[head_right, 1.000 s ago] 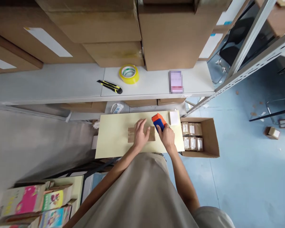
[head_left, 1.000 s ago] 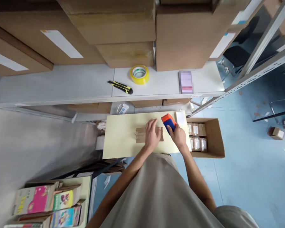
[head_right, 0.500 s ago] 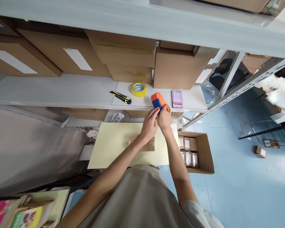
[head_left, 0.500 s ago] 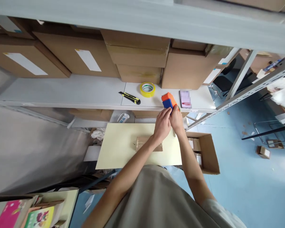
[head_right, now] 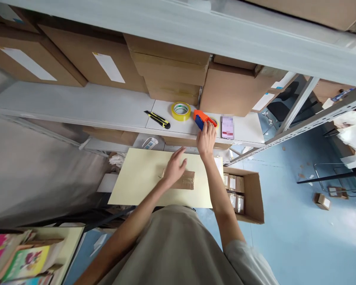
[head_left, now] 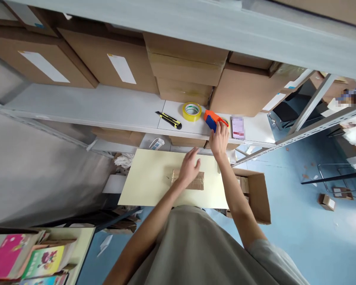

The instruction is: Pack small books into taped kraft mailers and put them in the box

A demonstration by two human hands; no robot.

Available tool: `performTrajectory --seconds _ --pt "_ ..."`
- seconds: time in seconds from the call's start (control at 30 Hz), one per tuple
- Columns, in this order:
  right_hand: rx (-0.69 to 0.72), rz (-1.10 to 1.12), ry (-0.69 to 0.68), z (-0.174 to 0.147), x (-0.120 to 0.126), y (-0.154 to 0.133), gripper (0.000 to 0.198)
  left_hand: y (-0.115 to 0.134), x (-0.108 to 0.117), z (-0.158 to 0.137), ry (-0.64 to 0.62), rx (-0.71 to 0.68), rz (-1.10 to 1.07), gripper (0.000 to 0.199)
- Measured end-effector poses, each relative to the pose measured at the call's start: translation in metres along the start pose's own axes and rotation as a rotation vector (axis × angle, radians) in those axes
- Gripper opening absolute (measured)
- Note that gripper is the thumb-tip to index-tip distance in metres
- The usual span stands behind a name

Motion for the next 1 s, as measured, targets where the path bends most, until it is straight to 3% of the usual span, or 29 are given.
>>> performTrajectory --seconds 0.07,0.13,0.2,0.27,0.3,0.37,0.47,0.53,0.6,0.67,0.8,0.87,0.93,1.0 --pt "-0.007 0.054 0.053 -0.048 -0.011 0.007 0.063 -0.058 0.037 -0.035 0.057 0.237 0.067 0.053" --pt "-0.050 0.109 -0.046 -0.103 -0.041 0.013 0.065 -0.115 0.072 -0.078 0.100 0.510 0.146 0.049" --pt "-0.105 0.151 -0.308 -0.162 -0.090 0.015 0.070 -0.155 0.090 -0.119 0.088 0.725 0.186 0.049" --pt "-0.167 0.194 -0.600 -0.216 -0.139 0.012 0.074 -0.174 0.088 -0.144 0.043 0.830 0.199 0.050" --pt "-0.183 0.215 -0.680 -0.236 -0.156 0.009 0.074 -0.176 0.080 -0.150 0.013 0.833 0.201 0.051" --pt "-0.223 0.228 -0.706 -0.257 -0.175 0.007 0.077 -0.168 0.058 -0.149 -0.025 0.767 0.223 0.060" --pt "-0.281 0.239 -0.669 -0.264 -0.187 0.012 0.083 -0.152 0.033 -0.138 0.015 0.669 0.307 0.082" --pt "-0.327 0.273 -0.658 -0.266 -0.194 0.019 0.084 -0.152 0.030 -0.133 0.054 0.683 0.356 0.089" --pt "-0.382 0.352 -0.643 -0.270 -0.200 0.026 0.082 -0.161 0.036 -0.129 0.065 0.719 0.357 0.078" --pt "-0.436 0.448 -0.636 -0.277 -0.206 0.032 0.078 -0.178 0.049 -0.129 0.081 0.767 0.274 0.054" --pt "-0.499 0.596 -0.611 -0.285 -0.211 0.037 0.075 -0.208 0.067 -0.134 0.135 0.884 -0.097 0.023" --pt "-0.554 0.675 -0.595 -0.284 -0.211 0.040 0.075 -0.209 0.070 -0.134 0.139 0.882 -0.132 0.019" --pt "-0.663 0.748 -0.603 -0.285 -0.213 0.046 0.074 -0.200 0.072 -0.133 0.129 0.834 -0.023 0.015" --pt "-0.700 0.781 -0.602 -0.283 -0.212 0.054 0.061 -0.190 0.067 -0.133 0.125 0.796 -0.013 0.016"
Point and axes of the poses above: each hand's wrist, its own z-axis towards the middle knuckle, its own x-axis out of the back of the hand, y = z × x, the point moved 9 cm from there along z, towards the middle knuckle, and after that the axes turned 12 degrees about -z, right-handed, at the moved point
